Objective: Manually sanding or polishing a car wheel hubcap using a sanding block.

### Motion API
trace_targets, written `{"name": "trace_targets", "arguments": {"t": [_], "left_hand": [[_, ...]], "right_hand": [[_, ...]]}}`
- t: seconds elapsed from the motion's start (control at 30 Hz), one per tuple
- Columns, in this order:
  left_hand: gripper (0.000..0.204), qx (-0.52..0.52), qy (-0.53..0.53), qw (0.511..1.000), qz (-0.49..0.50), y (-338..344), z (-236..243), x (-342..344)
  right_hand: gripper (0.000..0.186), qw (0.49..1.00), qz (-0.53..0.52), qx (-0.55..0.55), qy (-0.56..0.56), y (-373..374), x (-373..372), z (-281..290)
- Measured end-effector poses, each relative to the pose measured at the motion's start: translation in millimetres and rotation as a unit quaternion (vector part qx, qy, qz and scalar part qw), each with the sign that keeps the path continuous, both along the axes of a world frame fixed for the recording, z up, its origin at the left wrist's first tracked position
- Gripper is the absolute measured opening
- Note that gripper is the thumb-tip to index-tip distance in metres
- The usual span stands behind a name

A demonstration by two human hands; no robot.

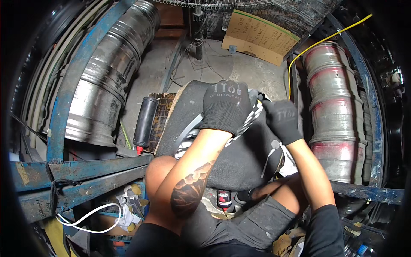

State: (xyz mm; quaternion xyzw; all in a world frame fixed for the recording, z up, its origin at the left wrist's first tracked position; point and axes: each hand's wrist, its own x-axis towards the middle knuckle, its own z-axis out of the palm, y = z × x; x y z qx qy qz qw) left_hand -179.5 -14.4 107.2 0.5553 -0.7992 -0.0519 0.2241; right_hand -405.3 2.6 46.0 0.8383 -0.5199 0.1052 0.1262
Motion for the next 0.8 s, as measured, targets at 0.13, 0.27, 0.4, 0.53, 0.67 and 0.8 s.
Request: {"name": "trace_targets", "arguments": {"t": [0.13, 0.27, 0.4, 0.53, 0.67, 0.8], "left_hand": [[0.038, -0.107, -0.007, 0.994, -0.036, 1, -21, -10], [0.025, -0.067, 0.01, 0.997, -0.04, 4, -28, -29], [0.022, -0.065, 0.003, 0.997, -0.044, 7, -25, -34], [0.023, -0.008, -0.006, 0.999, -0.051, 9, -19, -39], [0.025, -0.04, -0.01, 0.999, -0.026, 12, -11, -36], [0.026, -0.04, 0.0, 0.999, -0.029, 9, -19, -27]], "right_hand": [[0.046, 0.997, -0.017, 0.008, -0.073, 16, 6, -16], [0.043, 0.999, -0.03, 0.027, -0.02, 21, -18, 0], [0.044, 0.986, -0.084, -0.009, -0.147, 34, -1, -19], [0.041, 0.981, -0.086, 0.008, -0.171, 44, -9, -9], [0.047, 0.981, -0.104, 0.027, -0.161, 31, -9, -22], [0.051, 0.979, -0.121, 0.065, -0.149, 44, -1, -10]]}}
